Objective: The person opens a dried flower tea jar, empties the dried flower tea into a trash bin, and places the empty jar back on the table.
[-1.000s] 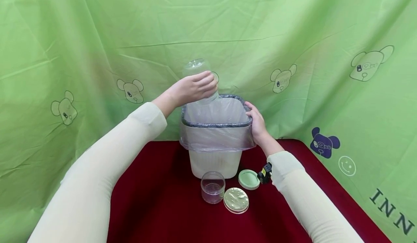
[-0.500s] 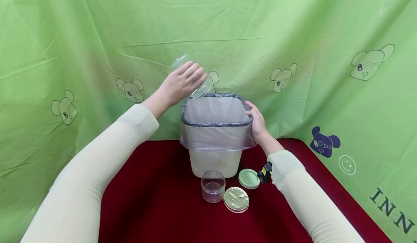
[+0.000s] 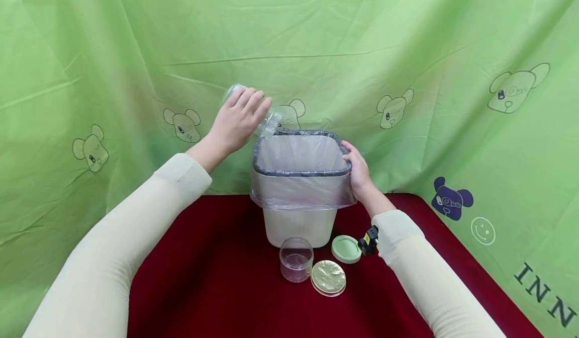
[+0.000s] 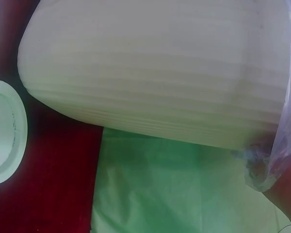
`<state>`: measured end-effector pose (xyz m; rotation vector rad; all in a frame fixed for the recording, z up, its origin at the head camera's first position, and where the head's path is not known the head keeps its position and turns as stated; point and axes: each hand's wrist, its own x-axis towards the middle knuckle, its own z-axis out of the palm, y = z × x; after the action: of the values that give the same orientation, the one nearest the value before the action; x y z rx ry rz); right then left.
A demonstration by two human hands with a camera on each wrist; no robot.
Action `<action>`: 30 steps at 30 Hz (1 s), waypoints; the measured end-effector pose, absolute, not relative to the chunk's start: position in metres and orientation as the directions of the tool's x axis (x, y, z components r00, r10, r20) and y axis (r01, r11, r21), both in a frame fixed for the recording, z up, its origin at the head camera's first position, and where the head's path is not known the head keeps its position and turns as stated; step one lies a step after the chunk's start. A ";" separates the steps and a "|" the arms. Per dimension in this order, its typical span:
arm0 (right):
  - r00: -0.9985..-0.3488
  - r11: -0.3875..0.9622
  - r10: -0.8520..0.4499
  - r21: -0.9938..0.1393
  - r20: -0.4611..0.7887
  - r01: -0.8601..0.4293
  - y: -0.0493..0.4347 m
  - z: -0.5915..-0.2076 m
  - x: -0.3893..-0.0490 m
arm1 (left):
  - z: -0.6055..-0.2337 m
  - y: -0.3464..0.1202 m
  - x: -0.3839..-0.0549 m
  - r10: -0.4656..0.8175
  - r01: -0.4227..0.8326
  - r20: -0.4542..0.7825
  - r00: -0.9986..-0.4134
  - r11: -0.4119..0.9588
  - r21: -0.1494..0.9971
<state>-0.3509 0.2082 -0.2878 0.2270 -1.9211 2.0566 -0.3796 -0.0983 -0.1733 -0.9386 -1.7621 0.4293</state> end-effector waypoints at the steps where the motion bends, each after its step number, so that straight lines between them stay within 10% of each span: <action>1: -0.937 -0.048 0.121 -0.941 0.328 -0.335 0.208 -0.288 -0.351 | -0.174 -0.100 -0.380 0.758 0.392 0.634 -0.151 0.635 -0.666; 19: -0.936 -0.065 0.115 -0.938 0.332 -0.341 0.209 -0.288 -0.353 | -0.188 -0.123 -0.372 0.536 0.499 0.799 -0.273 0.789 -0.358; 30: -0.940 -0.072 0.115 -0.941 0.321 -0.330 0.208 -0.288 -0.352 | -0.196 -0.135 -0.362 0.278 0.537 0.818 -0.503 0.843 0.044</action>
<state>-0.3519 0.2084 -0.2875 0.2327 -1.9041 2.0866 -0.3617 -0.1348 -0.1962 -0.5927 -2.1244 -0.3672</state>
